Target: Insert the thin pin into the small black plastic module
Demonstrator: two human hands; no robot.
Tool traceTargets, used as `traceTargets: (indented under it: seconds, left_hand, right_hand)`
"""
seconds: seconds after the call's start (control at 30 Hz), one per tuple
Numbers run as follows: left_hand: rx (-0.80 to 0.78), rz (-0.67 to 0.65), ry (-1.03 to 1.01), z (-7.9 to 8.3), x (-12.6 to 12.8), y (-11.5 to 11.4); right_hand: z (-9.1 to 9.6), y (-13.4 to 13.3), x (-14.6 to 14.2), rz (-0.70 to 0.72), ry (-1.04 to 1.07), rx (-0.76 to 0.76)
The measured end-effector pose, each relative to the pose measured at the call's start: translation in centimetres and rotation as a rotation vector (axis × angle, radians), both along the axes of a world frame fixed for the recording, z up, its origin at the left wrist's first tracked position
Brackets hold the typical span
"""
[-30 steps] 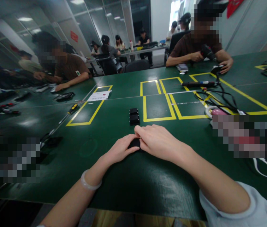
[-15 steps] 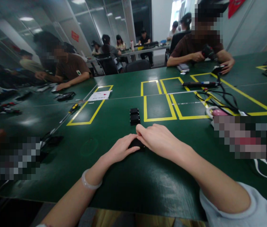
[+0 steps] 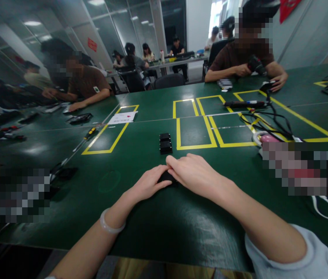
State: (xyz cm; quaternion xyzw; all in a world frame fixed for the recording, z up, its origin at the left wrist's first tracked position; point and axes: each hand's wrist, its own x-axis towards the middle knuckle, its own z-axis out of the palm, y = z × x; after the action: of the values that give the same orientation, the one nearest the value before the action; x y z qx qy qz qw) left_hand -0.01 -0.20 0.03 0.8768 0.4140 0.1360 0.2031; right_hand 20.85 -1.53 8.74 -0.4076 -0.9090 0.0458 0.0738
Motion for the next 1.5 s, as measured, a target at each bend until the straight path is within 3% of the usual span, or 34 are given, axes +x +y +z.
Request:
traceTargets:
  seconds: [1.5]
  left_hand:
    - [-0.006,-0.007,-0.009,0.05,0.01,0.04]
  right_hand:
    - [0.0,-0.22,-0.19,0.041,-0.002,0.004]
